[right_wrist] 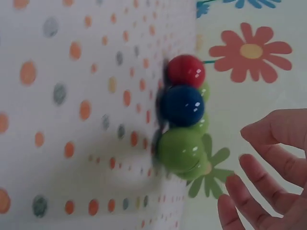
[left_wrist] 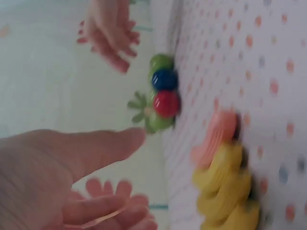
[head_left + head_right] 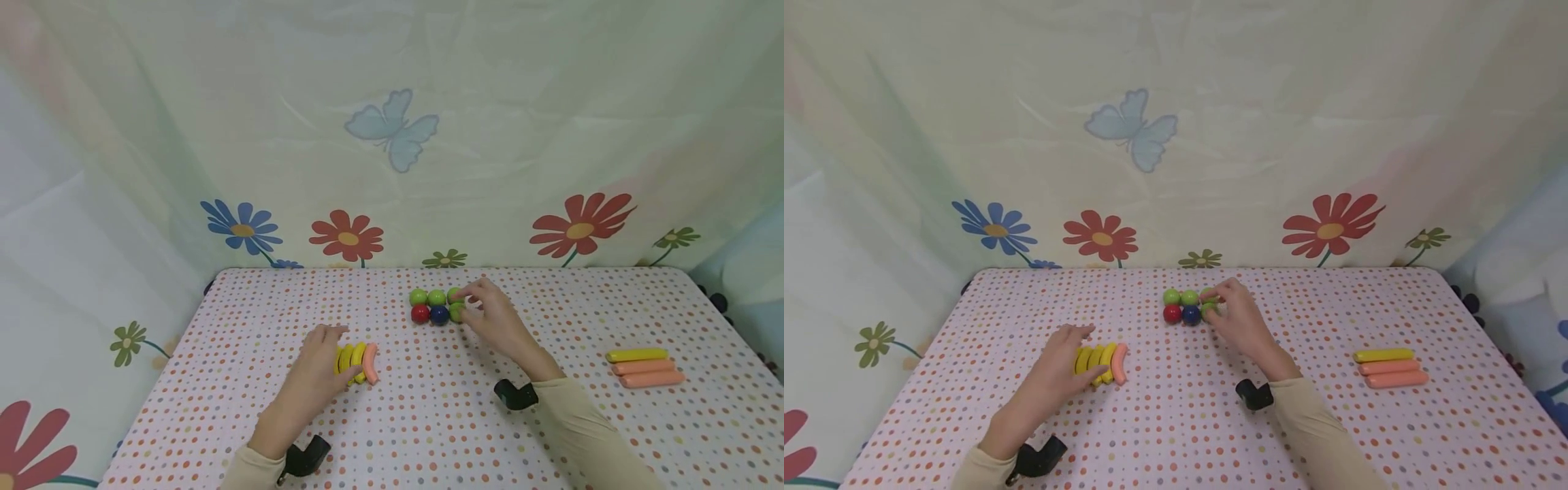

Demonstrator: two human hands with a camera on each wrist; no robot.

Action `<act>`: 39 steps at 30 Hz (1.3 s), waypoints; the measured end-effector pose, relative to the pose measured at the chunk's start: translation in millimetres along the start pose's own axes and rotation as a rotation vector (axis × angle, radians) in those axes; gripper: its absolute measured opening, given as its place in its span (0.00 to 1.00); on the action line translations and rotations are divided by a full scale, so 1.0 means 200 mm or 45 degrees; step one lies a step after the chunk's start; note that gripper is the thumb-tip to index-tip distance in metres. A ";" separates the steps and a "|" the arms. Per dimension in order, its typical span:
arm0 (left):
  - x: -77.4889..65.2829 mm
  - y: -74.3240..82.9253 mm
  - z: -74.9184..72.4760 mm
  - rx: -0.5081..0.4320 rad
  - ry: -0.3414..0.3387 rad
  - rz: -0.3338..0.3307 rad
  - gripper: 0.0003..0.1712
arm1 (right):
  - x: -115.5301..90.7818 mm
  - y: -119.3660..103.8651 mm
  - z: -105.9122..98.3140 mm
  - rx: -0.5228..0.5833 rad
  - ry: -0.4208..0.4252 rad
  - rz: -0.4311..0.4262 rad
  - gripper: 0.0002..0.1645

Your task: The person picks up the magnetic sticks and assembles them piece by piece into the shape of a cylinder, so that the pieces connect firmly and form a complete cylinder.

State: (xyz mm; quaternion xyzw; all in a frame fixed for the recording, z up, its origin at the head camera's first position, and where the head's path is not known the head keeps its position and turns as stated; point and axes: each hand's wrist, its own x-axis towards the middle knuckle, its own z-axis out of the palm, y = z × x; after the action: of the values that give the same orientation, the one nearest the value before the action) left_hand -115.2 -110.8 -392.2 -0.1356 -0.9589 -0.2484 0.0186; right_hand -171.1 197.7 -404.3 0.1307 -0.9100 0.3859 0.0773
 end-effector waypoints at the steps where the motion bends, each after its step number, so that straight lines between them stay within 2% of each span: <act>1: 0.01 0.03 0.03 0.006 0.009 0.027 0.36 | 0.00 0.02 0.00 -0.029 0.011 0.008 0.14; 4: 0.03 0.10 0.12 0.055 0.012 0.083 0.29 | 0.00 0.06 0.01 -0.099 0.014 0.020 0.15; 7: 0.03 0.14 0.19 0.111 -0.006 0.114 0.26 | 0.00 0.10 0.04 -0.149 -0.029 0.028 0.17; 12: 0.03 0.17 0.27 0.193 0.096 0.200 0.15 | 0.00 0.12 0.06 -0.185 -0.095 0.031 0.21; 13: 0.03 0.17 0.27 0.211 0.117 0.216 0.13 | 0.00 0.12 0.06 -0.178 -0.106 0.037 0.21; 15: 0.04 0.17 0.29 0.237 0.105 0.212 0.10 | -0.01 0.13 0.05 -0.163 -0.127 0.051 0.21; 20: 0.06 0.20 0.30 0.221 -0.043 0.125 0.12 | -0.03 0.13 0.04 -0.112 -0.177 0.094 0.20; 22: 0.07 0.20 0.31 0.199 -0.063 0.111 0.11 | -0.04 0.12 0.04 -0.091 -0.188 0.090 0.20; 30: 0.10 0.23 0.36 0.143 -0.002 0.209 0.08 | -0.12 0.07 0.07 -0.051 -0.224 0.021 0.18; 39: 0.15 0.30 0.40 0.100 -0.062 0.190 0.08 | -0.20 0.01 0.13 0.004 -0.303 -0.047 0.16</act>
State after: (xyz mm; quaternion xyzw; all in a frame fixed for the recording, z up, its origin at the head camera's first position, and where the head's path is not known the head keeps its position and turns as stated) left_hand -125.2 -15.0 -431.4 -0.2118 -0.9554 -0.2050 0.0189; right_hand -135.1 187.4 -432.1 0.1925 -0.9095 0.3675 -0.0244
